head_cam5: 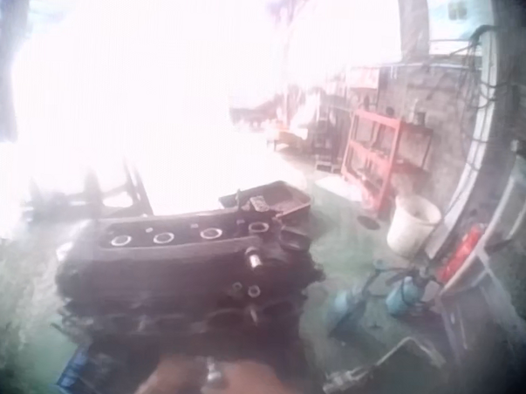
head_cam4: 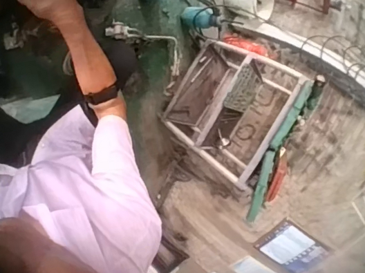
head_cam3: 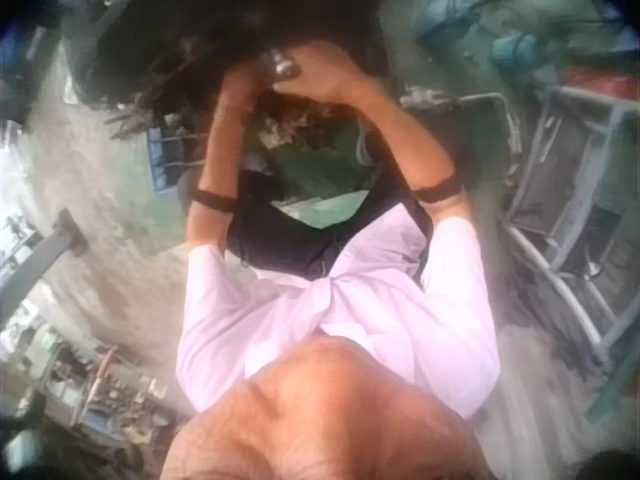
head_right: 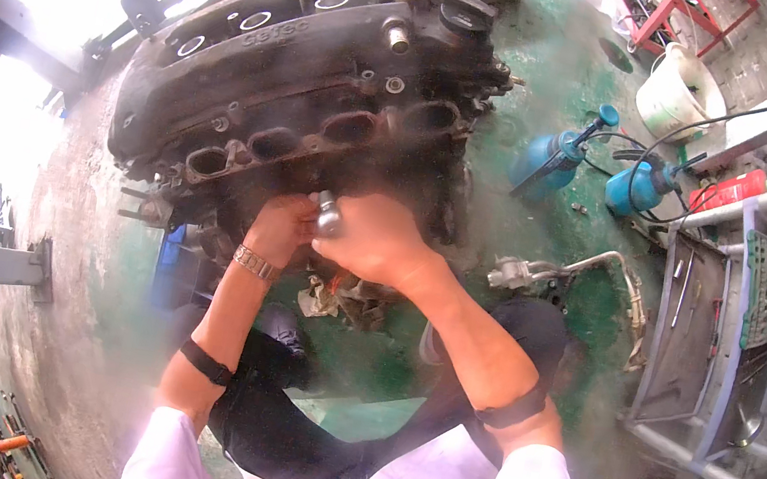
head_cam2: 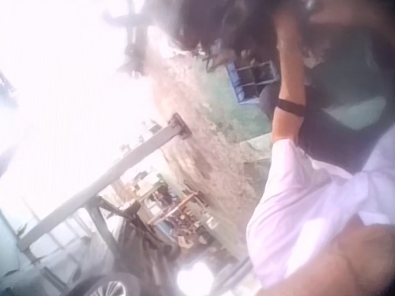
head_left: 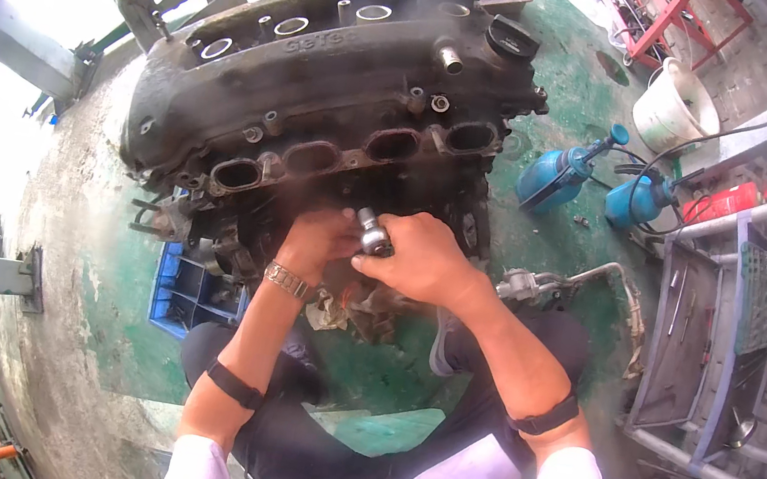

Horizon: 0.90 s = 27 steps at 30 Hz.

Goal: The person uses a ratchet to loosen and remove bolts from a car engine block. They remove each bolt by hand and place them aside, continuing to work on multiple bolt locations around the engine.

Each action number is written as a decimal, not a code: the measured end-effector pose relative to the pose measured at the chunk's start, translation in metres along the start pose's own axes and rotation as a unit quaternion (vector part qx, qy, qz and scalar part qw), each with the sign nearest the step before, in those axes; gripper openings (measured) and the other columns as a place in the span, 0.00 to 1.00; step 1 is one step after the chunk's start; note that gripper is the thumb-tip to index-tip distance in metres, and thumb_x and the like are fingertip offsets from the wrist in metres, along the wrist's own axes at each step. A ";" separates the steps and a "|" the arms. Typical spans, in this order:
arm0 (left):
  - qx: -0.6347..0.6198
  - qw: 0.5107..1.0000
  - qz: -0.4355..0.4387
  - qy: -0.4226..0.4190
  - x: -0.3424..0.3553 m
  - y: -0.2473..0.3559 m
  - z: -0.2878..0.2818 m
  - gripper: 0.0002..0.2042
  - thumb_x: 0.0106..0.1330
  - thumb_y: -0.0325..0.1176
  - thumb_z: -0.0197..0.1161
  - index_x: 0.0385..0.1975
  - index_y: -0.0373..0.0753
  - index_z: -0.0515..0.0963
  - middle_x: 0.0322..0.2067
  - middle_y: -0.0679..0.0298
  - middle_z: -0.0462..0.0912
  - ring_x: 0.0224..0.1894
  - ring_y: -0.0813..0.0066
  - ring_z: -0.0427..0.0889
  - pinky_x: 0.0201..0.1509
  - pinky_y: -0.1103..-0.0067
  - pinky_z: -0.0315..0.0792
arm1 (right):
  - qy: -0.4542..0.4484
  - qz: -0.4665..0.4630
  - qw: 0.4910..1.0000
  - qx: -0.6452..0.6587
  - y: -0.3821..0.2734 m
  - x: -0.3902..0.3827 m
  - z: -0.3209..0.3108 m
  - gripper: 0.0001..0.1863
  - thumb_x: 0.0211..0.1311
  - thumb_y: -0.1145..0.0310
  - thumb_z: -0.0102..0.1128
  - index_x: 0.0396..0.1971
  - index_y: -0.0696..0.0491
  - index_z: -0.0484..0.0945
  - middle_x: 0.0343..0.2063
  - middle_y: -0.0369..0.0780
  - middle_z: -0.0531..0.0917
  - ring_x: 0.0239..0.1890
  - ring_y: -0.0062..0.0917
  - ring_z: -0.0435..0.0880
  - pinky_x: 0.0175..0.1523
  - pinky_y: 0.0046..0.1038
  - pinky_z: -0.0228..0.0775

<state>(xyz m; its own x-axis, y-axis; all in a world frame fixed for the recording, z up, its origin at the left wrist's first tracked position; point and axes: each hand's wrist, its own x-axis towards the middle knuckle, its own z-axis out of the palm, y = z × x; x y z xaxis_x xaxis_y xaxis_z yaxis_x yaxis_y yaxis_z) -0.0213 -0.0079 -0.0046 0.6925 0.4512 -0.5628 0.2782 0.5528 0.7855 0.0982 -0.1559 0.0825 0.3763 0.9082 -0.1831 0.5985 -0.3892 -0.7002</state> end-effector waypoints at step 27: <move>-0.216 0.973 -0.060 0.056 -0.145 -0.122 -0.048 0.13 0.68 0.39 0.55 0.38 0.34 0.73 0.36 0.56 0.78 0.33 0.68 0.77 0.42 0.69 0.75 | 0.216 0.120 0.644 0.724 0.138 -0.165 -0.011 0.13 0.61 0.62 0.62 0.37 0.56 0.76 0.19 0.29 0.68 0.19 0.14 0.65 0.23 0.19 0.55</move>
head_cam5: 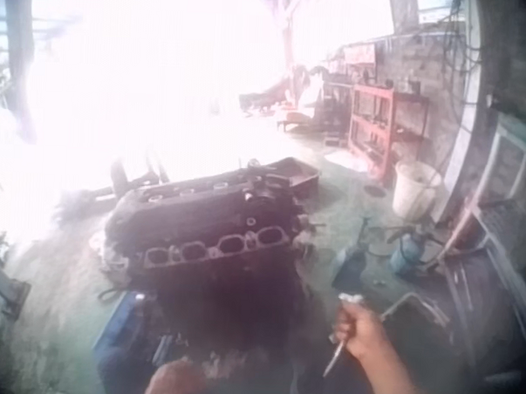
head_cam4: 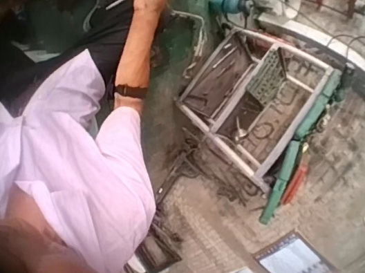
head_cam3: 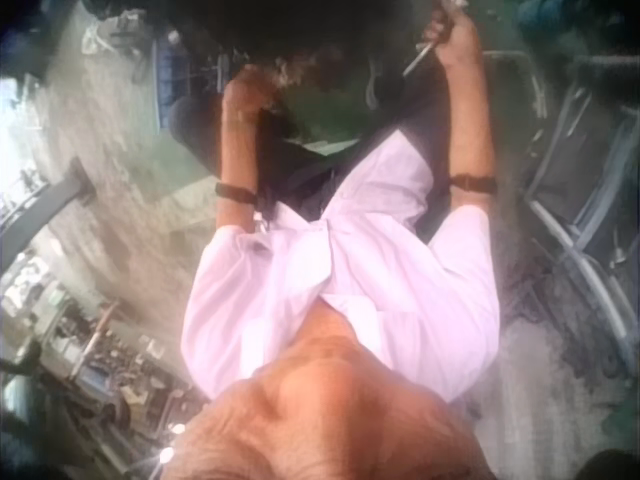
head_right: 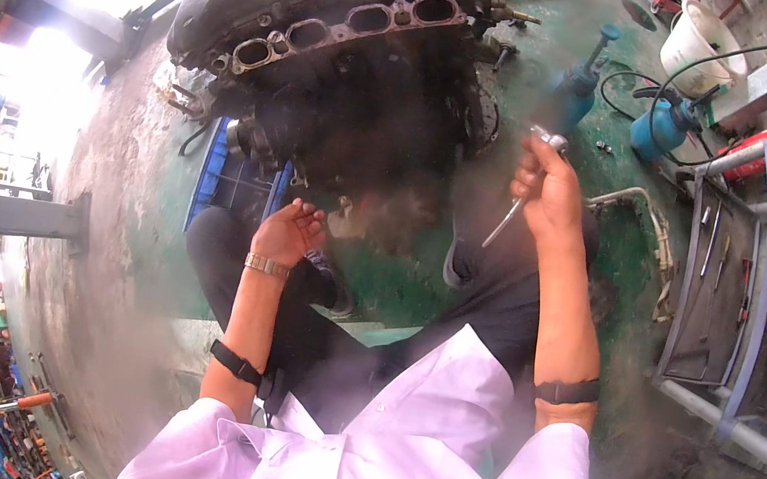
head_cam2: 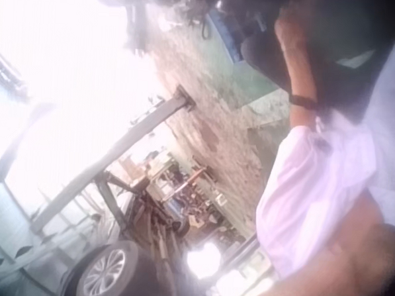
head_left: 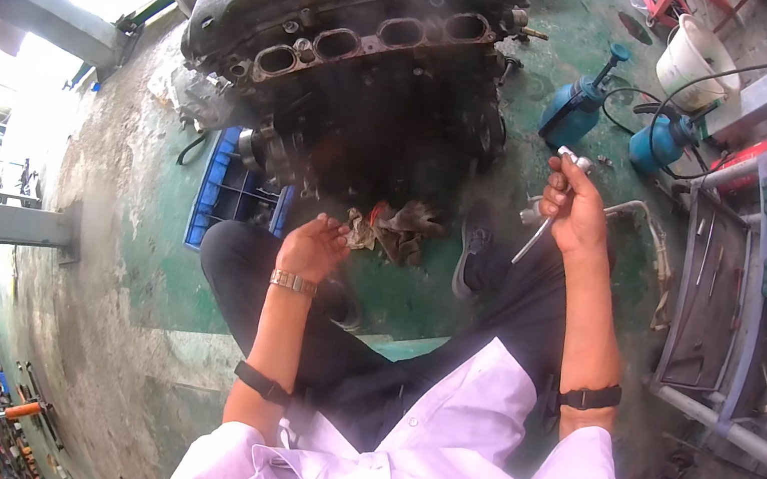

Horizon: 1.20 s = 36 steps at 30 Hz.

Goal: The person uses a ratchet to loosen and remove bolts from a car engine block. They remove each bolt by hand and place them aside, continuing to work on multiple bolt locations around the engine.

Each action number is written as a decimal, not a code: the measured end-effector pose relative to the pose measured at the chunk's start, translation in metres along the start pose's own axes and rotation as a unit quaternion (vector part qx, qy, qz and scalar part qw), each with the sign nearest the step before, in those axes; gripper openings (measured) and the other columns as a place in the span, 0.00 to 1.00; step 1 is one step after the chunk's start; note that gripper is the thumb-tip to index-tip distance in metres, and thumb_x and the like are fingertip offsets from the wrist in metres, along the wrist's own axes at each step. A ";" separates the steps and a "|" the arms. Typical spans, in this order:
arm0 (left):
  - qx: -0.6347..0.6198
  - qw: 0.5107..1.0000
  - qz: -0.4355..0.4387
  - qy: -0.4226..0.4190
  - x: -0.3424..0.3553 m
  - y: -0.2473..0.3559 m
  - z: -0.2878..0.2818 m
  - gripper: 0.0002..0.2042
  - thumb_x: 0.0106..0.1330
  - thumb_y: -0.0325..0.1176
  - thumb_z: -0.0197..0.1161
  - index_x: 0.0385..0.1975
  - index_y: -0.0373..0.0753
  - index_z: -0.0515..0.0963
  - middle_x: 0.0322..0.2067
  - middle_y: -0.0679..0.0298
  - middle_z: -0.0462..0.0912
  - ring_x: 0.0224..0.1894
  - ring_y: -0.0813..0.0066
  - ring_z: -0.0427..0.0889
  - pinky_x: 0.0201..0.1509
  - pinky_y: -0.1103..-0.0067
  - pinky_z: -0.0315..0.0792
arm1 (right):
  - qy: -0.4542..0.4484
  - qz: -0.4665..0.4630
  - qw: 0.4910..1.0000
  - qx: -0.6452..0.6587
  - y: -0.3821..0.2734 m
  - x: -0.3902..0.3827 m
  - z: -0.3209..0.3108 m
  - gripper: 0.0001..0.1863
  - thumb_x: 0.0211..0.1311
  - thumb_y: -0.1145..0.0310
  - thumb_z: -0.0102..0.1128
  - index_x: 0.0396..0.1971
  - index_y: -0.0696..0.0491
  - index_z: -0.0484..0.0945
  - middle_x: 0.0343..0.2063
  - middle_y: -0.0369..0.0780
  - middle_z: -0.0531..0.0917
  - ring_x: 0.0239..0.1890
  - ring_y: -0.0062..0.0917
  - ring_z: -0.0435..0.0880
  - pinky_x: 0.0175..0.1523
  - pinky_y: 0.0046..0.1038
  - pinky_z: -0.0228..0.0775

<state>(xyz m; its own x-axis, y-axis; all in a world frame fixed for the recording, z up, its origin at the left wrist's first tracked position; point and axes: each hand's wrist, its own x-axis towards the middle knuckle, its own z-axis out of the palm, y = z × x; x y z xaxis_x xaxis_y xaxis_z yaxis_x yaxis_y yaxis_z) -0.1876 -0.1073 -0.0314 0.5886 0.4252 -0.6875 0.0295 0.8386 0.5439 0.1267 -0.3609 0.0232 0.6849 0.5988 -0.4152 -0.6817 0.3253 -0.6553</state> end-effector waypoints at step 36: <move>-0.093 0.995 0.043 -0.001 0.007 -0.008 0.026 0.11 0.68 0.37 0.57 0.34 0.34 0.76 0.29 0.59 0.82 0.26 0.73 0.79 0.33 0.73 0.77 | 0.020 -0.029 0.870 -0.491 0.085 0.008 0.046 0.08 0.52 0.77 0.61 0.28 0.52 0.70 0.18 0.31 0.70 0.15 0.14 0.66 0.17 0.20 0.54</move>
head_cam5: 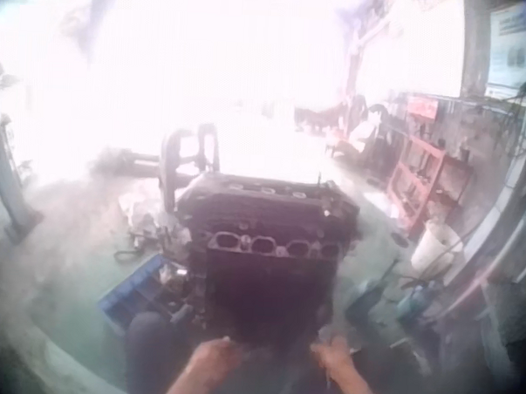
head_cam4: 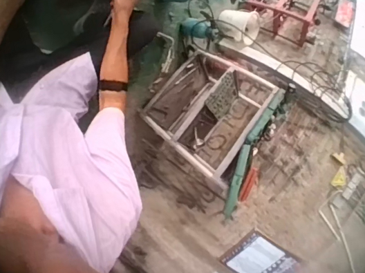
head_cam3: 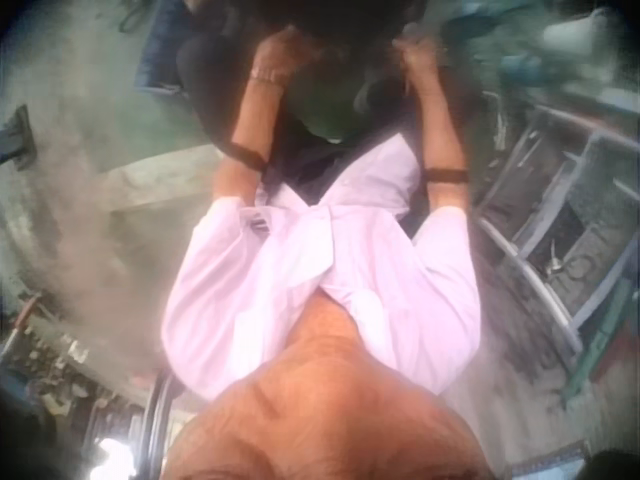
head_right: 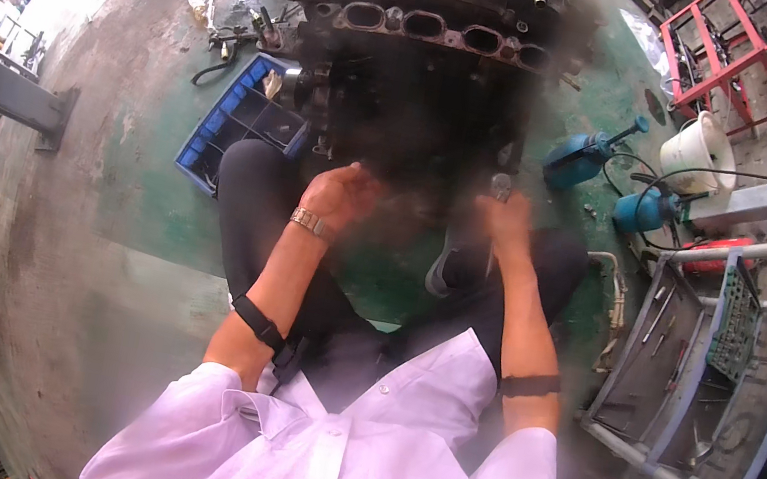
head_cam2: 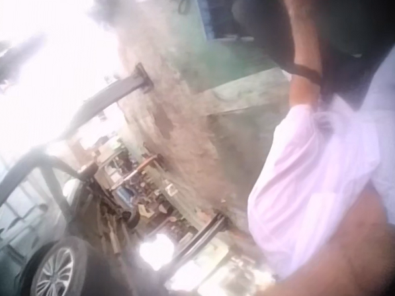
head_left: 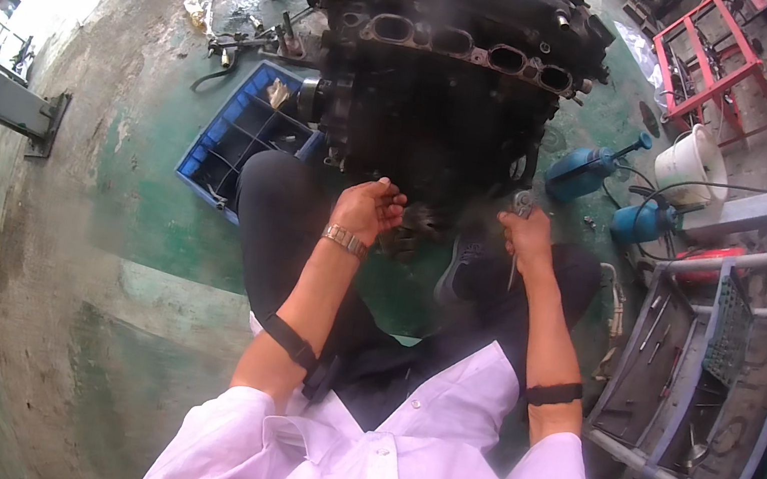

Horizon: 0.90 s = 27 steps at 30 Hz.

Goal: The person uses a ratchet to loosen and remove bolts from a car engine block. They remove each bolt by hand and place them aside, continuing to work on multiple bolt locations around the engine.

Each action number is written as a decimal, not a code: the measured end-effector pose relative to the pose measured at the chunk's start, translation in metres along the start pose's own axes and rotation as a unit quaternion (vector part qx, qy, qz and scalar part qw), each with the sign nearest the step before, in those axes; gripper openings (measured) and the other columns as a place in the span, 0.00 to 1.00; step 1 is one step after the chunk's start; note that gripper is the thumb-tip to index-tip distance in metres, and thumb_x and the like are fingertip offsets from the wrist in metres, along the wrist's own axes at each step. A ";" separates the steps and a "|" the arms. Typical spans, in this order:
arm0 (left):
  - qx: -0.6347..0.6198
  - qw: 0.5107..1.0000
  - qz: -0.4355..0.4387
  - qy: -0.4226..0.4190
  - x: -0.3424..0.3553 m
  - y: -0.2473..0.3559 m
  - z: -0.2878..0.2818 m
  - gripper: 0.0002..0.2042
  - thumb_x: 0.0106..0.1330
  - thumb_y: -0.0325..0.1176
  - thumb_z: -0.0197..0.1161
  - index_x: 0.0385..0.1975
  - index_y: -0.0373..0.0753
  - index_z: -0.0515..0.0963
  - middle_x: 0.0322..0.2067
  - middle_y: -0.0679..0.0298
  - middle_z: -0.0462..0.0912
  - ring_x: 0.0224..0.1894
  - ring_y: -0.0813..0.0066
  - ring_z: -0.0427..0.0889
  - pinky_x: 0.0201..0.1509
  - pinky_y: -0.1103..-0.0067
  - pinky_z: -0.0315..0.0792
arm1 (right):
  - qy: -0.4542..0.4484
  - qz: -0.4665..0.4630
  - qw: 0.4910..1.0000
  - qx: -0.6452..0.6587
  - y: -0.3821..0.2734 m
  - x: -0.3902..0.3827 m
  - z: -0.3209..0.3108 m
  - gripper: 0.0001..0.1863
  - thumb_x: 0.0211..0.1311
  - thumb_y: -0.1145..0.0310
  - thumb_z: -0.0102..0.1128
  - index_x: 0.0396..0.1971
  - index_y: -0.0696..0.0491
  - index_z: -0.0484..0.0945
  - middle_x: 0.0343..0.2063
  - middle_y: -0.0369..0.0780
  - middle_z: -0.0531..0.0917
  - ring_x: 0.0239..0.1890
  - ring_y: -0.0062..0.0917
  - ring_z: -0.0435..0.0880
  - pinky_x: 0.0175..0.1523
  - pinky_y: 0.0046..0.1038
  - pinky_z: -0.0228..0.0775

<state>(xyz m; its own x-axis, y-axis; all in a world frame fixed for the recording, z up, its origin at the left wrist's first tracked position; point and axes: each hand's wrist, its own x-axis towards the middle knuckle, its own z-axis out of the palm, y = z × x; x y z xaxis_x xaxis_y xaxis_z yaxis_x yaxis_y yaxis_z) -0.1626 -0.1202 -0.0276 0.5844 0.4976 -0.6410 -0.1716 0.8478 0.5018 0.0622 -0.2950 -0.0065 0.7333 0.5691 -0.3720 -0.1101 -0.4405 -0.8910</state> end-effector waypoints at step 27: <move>0.095 0.993 -0.033 0.055 0.038 -0.014 -0.035 0.11 0.68 0.38 0.54 0.38 0.36 0.75 0.33 0.59 0.82 0.29 0.70 0.79 0.36 0.72 0.76 | 0.189 -0.380 0.854 -0.301 -0.073 0.118 -0.077 0.15 0.50 0.69 0.67 0.37 0.57 0.77 0.27 0.52 0.81 0.33 0.49 0.81 0.36 0.40 0.71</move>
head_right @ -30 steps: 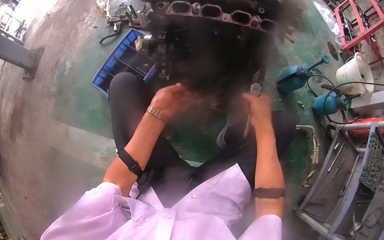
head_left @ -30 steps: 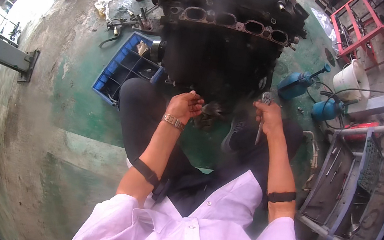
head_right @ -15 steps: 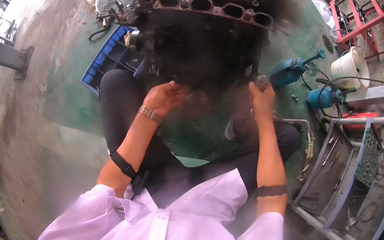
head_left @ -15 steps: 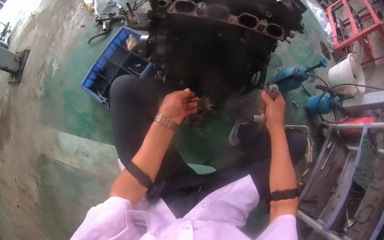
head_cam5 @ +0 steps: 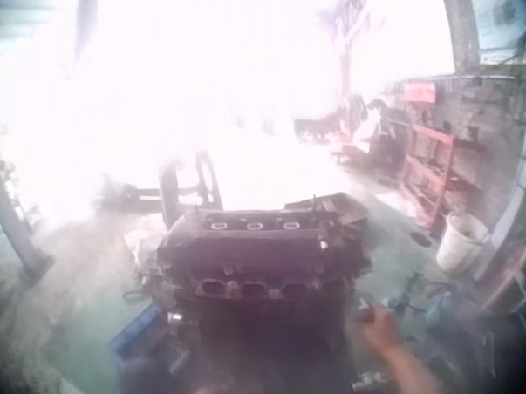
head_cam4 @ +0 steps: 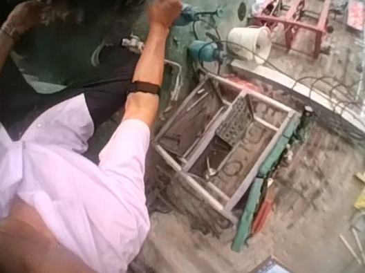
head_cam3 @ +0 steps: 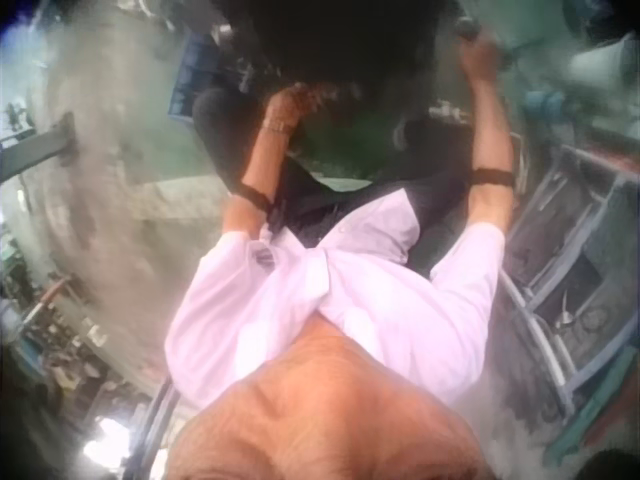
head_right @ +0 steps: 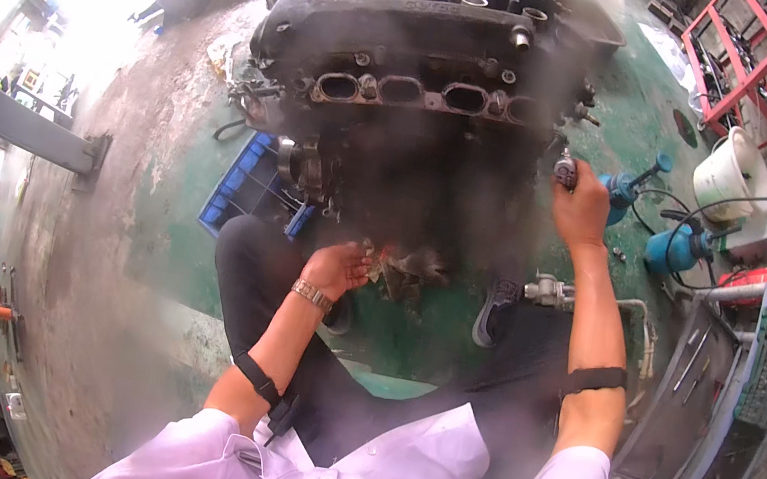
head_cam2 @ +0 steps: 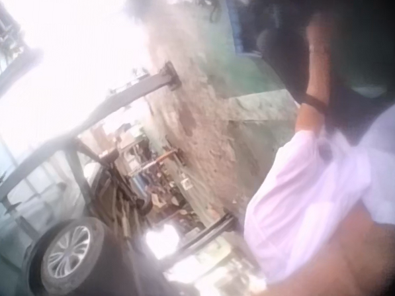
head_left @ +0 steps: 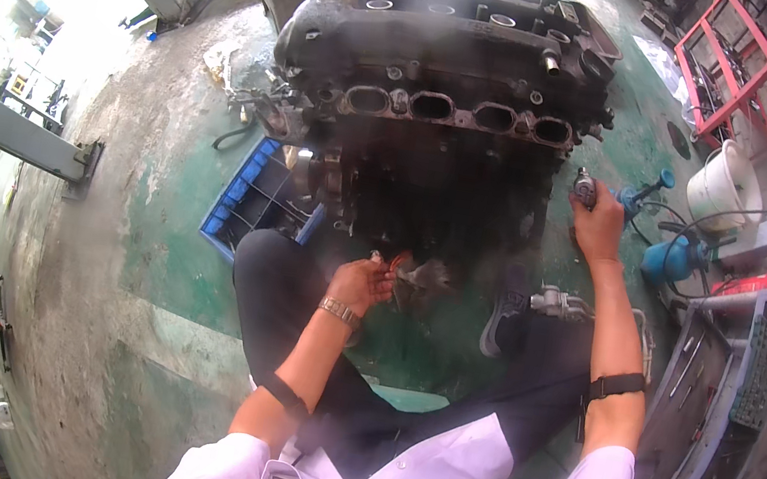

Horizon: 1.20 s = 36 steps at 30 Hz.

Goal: The person uses a ratchet to loosen and remove bolts from a car engine block. They remove each bolt by hand and place them aside, continuing to work on multiple bolt locations around the engine.

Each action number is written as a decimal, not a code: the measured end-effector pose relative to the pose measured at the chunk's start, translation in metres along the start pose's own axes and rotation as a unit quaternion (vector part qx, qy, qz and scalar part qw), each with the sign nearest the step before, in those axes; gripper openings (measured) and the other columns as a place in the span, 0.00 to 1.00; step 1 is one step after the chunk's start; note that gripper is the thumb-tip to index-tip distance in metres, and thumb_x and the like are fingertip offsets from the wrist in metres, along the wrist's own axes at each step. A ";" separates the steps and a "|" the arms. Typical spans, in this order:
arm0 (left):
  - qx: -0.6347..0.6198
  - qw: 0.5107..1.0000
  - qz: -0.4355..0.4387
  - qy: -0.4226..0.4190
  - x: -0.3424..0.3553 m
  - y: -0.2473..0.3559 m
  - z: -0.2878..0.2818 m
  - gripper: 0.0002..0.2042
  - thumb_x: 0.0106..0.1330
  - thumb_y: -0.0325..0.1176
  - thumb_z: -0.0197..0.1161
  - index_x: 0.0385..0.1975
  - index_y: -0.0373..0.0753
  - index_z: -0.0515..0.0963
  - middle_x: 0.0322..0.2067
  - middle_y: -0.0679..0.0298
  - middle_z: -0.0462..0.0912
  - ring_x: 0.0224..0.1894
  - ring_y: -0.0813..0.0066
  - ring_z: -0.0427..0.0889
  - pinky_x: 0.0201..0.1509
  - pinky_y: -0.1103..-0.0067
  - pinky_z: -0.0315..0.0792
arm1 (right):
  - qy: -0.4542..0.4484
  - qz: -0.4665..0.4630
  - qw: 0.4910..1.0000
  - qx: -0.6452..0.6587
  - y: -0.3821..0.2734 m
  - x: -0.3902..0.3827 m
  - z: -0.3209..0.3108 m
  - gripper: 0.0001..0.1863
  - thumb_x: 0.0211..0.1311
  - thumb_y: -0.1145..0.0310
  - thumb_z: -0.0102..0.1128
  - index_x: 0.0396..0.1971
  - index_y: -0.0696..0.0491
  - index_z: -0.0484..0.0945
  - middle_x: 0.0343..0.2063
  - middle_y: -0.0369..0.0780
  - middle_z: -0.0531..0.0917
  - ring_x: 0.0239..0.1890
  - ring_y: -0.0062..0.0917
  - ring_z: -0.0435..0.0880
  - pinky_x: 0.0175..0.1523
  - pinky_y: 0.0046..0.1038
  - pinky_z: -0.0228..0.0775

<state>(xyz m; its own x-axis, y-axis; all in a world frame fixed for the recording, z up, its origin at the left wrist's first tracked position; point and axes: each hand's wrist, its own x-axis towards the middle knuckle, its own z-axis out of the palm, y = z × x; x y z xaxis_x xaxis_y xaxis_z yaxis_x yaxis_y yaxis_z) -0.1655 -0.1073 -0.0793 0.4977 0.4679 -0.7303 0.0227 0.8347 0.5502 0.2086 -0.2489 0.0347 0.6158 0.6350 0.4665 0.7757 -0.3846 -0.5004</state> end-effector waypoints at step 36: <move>0.256 0.882 0.370 -0.141 -0.014 0.155 0.222 0.07 0.67 0.25 0.56 0.41 0.30 0.77 0.33 0.61 0.81 0.28 0.79 0.79 0.35 0.82 0.76 | -0.088 0.189 0.895 0.393 -0.100 0.064 -0.001 0.11 0.65 0.73 0.54 0.45 0.58 0.77 0.26 0.32 0.80 0.21 0.11 0.72 0.27 0.16 0.64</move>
<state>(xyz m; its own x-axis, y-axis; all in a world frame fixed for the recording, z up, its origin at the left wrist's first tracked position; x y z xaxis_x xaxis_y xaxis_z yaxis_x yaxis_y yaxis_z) 0.0236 -0.0486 0.1063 0.7341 0.6790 -0.0038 -0.0473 0.0567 0.9973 0.1710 -0.1702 0.1148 0.7281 0.6821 0.0678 0.1365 -0.0475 -0.9895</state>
